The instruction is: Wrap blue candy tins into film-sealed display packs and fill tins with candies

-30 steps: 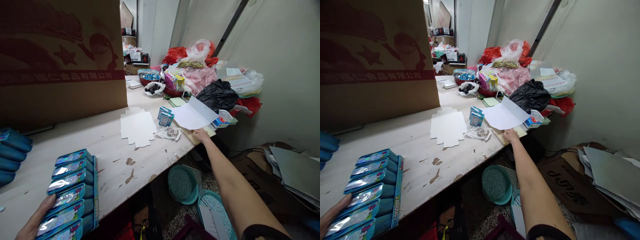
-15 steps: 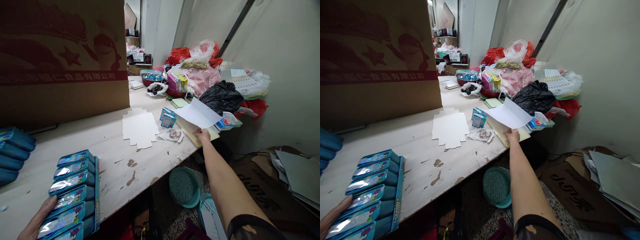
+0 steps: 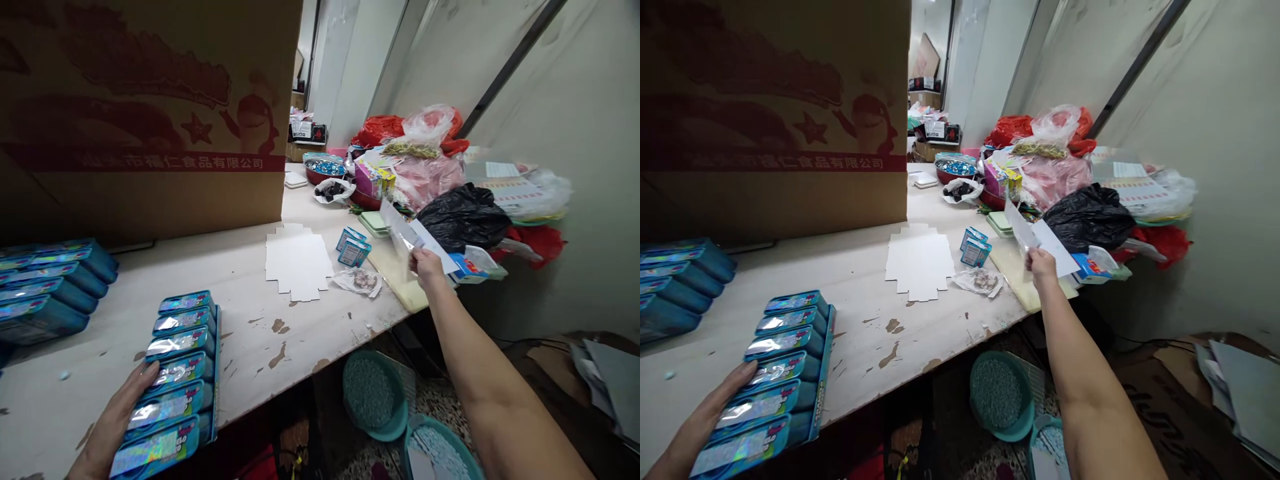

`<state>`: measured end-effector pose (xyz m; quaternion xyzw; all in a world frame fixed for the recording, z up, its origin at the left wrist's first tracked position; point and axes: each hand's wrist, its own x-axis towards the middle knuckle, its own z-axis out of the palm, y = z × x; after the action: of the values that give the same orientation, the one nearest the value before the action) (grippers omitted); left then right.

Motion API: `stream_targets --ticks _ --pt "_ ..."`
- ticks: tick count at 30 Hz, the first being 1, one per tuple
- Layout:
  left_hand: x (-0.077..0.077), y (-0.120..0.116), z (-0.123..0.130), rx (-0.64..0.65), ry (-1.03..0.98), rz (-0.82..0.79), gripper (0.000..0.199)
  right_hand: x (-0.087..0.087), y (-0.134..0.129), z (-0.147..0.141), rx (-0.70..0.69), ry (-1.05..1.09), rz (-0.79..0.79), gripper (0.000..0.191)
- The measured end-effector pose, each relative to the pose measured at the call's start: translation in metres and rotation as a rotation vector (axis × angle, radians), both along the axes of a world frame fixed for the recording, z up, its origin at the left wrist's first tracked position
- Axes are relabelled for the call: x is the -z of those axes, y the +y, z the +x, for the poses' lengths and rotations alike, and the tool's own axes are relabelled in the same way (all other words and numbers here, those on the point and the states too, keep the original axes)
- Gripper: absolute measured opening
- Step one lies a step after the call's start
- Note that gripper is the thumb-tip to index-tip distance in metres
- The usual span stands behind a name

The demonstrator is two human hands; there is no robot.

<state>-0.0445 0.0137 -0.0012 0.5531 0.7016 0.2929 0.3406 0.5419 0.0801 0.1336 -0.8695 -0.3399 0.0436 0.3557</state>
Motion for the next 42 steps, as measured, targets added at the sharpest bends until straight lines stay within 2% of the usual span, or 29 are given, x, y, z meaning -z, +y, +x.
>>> stream_targets --ticks 2,4,5,6,7,8,9,10,12,14,16,19,21,23,25,26,28,30,33,36,38,40,42 --pt "-0.031 0.006 0.006 -0.034 -0.009 0.017 0.043 -0.018 -0.005 -0.054 -0.157 0.009 0.094 0.029" --pt "-0.068 0.008 0.016 -0.057 0.006 0.088 0.049 -0.029 -0.019 -0.128 -0.512 -0.047 0.246 0.028" --pt "-0.085 0.007 0.023 0.006 -0.063 0.102 0.047 -0.032 -0.028 -0.169 -0.664 -0.074 0.264 0.027" --pt "-0.101 0.005 0.031 0.081 -0.202 0.035 0.045 -0.033 -0.037 -0.21 -0.781 -0.115 0.262 0.027" --pt "-0.113 0.003 0.041 0.15 -0.412 -0.106 0.047 -0.031 -0.047 -0.25 -0.896 -0.179 0.247 0.024" --pt "-0.122 0.0 0.05 0.233 -0.675 -0.257 0.054 -0.029 -0.056 -0.286 -0.992 -0.261 0.233 0.023" --pt "-0.128 -0.002 0.059 0.228 -0.893 -0.382 0.056 -0.025 -0.065 -0.316 -1.089 -0.358 0.198 0.022" --pt "-0.13 -0.002 0.066 0.208 -1.046 -0.473 0.052 -0.021 -0.073 -0.341 -1.162 -0.446 0.164 0.021" --pt "-0.128 0.0 0.07 0.11 -1.195 -0.517 0.033 -0.012 -0.086 -0.374 -1.254 -0.572 0.087 0.017" --pt "-0.121 0.004 0.062 -0.006 -1.244 -0.512 0.019 -0.003 -0.095 -0.388 -1.27 -0.643 0.029 0.022" --pt "-0.114 0.007 0.047 -0.082 -1.246 -0.516 0.017 0.004 -0.102 -0.39 -1.263 -0.716 0.019 0.035" --pt "-0.108 0.004 0.024 -0.083 -1.223 -0.53 0.02 0.013 -0.108 -0.388 -1.321 -0.796 0.079 0.031" --pt "-0.107 -0.004 0.013 -0.067 -1.182 -0.502 0.032 0.015 -0.109 -0.39 -1.354 -0.789 0.122 0.024" --pt "-0.107 -0.016 0.004 -0.052 -1.045 -0.35 0.055 0.015 -0.108 -0.397 -1.331 -0.776 0.152 0.018" --pt "-0.107 -0.03 -0.005 0.02 -0.782 -0.097 0.08 0.015 -0.105 -0.406 -1.299 -0.785 0.177 0.017" --pt "-0.107 -0.036 -0.009 0.083 -0.625 0.022 0.081 0.015 -0.104 -0.411 -1.289 -0.795 0.185 0.019" --pt "-0.106 -0.046 -0.016 0.207 -0.348 0.181 0.06 0.014 -0.101 -0.421 -1.286 -0.809 0.184 0.023" --pt "-0.104 -0.051 -0.021 0.288 -0.183 0.265 0.033 0.014 -0.1 -0.428 -1.303 -0.782 0.163 0.025" --pt "-0.1 -0.051 -0.025 0.335 -0.074 0.344 0.023 0.01 -0.102 -0.437 -1.307 -0.652 0.124 0.028" --pt "-0.102 -0.047 -0.021 0.286 0.022 0.409 0.018 0.005 -0.105 -0.441 -1.225 -0.572 0.02 0.026" --pt "-0.107 -0.045 -0.016 0.224 0.033 0.455 0.016 0.005 -0.106 -0.438 -1.171 -0.586 -0.077 0.017" --pt "-0.114 -0.044 -0.011 0.213 -0.056 0.501 0.012 0.01 -0.103 -0.428 -1.1 -0.602 -0.143 0.01" --pt "-0.119 -0.04 -0.01 0.252 -0.188 0.535 0.008 0.02 -0.095 -0.411 -0.988 -0.584 -0.196 0.017"
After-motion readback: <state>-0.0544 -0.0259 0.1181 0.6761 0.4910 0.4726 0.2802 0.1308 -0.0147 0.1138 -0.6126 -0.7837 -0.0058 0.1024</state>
